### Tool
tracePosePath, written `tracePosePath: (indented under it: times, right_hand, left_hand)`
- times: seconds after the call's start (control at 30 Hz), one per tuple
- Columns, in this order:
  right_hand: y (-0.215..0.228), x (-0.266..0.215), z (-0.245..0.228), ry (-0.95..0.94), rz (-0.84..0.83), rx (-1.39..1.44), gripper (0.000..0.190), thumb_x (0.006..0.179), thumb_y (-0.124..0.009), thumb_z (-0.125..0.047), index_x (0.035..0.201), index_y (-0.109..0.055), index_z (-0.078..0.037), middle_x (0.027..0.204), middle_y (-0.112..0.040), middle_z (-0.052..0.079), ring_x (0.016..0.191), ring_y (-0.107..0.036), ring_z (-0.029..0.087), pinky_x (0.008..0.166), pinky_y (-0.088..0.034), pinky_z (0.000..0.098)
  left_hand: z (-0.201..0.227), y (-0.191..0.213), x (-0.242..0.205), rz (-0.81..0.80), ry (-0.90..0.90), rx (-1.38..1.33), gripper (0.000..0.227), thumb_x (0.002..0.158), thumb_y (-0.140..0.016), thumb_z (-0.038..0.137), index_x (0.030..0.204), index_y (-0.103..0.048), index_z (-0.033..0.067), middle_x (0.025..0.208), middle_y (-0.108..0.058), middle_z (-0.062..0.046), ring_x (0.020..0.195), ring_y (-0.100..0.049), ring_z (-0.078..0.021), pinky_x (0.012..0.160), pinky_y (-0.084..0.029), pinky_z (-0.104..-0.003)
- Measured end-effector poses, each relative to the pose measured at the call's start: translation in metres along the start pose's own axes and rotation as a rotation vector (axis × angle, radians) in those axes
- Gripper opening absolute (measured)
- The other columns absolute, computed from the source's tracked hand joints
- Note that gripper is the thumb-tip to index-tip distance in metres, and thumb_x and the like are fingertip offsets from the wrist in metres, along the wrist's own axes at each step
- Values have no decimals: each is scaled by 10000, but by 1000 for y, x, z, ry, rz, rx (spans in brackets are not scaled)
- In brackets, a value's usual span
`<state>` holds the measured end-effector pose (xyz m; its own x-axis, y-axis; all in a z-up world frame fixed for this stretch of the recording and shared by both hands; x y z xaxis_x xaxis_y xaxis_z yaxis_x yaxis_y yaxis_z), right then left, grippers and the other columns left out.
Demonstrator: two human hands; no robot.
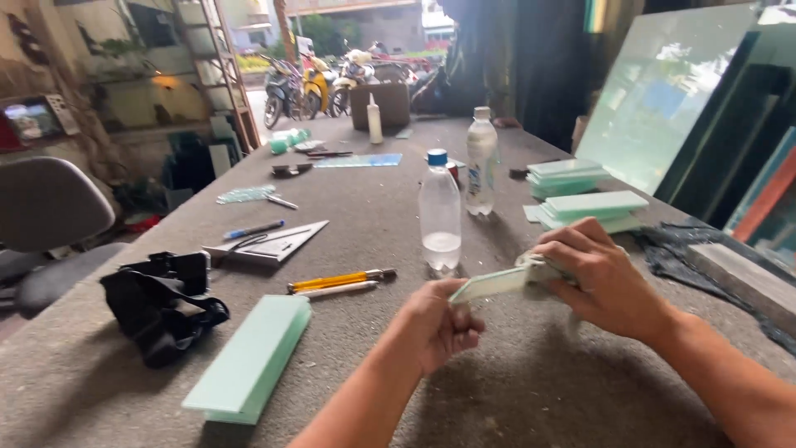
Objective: The person wipes multiple small rectangular glass pieces with a cloth on a workbench. They handle each piece one at a time, wiping both sides and edges, then place them into a growing stack. The person occasionally picks up a water bottle but does not pour it.
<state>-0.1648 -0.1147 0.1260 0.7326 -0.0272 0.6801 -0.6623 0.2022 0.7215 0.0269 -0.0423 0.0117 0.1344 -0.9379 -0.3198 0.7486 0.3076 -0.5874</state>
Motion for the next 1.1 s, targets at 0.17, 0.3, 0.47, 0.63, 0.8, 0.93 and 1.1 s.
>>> tracePosePath:
  times: [0.17, 0.3, 0.47, 0.63, 0.8, 0.93, 1.1]
  right_hand:
    - [-8, -12, 55, -285, -127, 153, 214, 985, -765, -269, 1164, -822, -167, 1201, -802, -4, 1123, -578, 244, 994, -469, 461]
    - [-6, -9, 34, -304, -186, 270, 140, 940, -824, -301, 926, -792, -165, 1001, -806, 1, 1061, -693, 287, 993, -554, 457]
    - [-30, -28, 77, -451, -168, 213, 120, 967, -784, -251, 943, -816, -139, 1009, -799, 79, 1105, -697, 340, 1033, -530, 516]
    - [-21, -29, 70, -505, -123, 188, 123, 999, -731, -207, 1017, -810, -116, 1065, -788, 140, 1158, -705, 388, 1078, -517, 548]
    - [-42, 4, -10, -416, -179, 233, 255, 1057, -648, -188, 1256, -779, -95, 1249, -804, 186, 1262, -739, 387, 1166, -513, 514]
    - [-59, 13, -56, -387, -207, 271, 341, 1087, -608, -178, 1375, -764, -84, 1341, -813, 209, 1313, -756, 387, 1210, -511, 498]
    - [-101, -62, 92, -732, -371, 30, 399, 1136, -488, -397, 1303, -822, -259, 1575, -709, 28, 1522, -556, 425, 1241, -491, 614]
  left_hand:
    - [31, -12, -25, 161, -142, 659, 931, 930, -413, 865, 1467, -566, 119, 959, -698, -93, 795, -684, -211, 672, -593, -391]
    - [64, -32, -43, 120, -716, 1113, 706, 879, -863, 582, 1464, -759, 201, 1074, -871, -120, 1173, -819, -309, 1144, -581, -522]
    - [34, -10, -7, 30, -551, 775, 355, 1033, -755, 194, 1239, -756, -95, 931, -805, -296, 735, -837, -340, 639, -736, -403]
    - [7, 3, 3, 53, -302, 329, 525, 1022, -688, 89, 1400, -592, -262, 1174, -759, -454, 906, -805, -523, 758, -711, -552]
    - [-6, 1, 11, 104, -231, 195, 560, 1089, -554, 91, 1541, -456, -224, 1424, -676, -448, 1186, -720, -571, 946, -652, -635]
    - [-17, 14, 30, 215, -185, 156, 471, 983, -558, 24, 1396, -593, -201, 1273, -744, -407, 1041, -791, -557, 885, -687, -665]
    - [-15, 13, 24, 165, -219, 99, 546, 1083, -566, 68, 1518, -442, -240, 1485, -576, -496, 1168, -710, -625, 948, -668, -666]
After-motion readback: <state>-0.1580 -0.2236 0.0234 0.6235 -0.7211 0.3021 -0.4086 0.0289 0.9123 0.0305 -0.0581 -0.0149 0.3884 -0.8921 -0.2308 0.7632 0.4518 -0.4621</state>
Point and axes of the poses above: each hand's wrist, its own x-axis towards the middle knuckle, its own y-axis out of the back of the hand, z = x × y, the point moved 8 cm from there along x, towards the middle knuckle
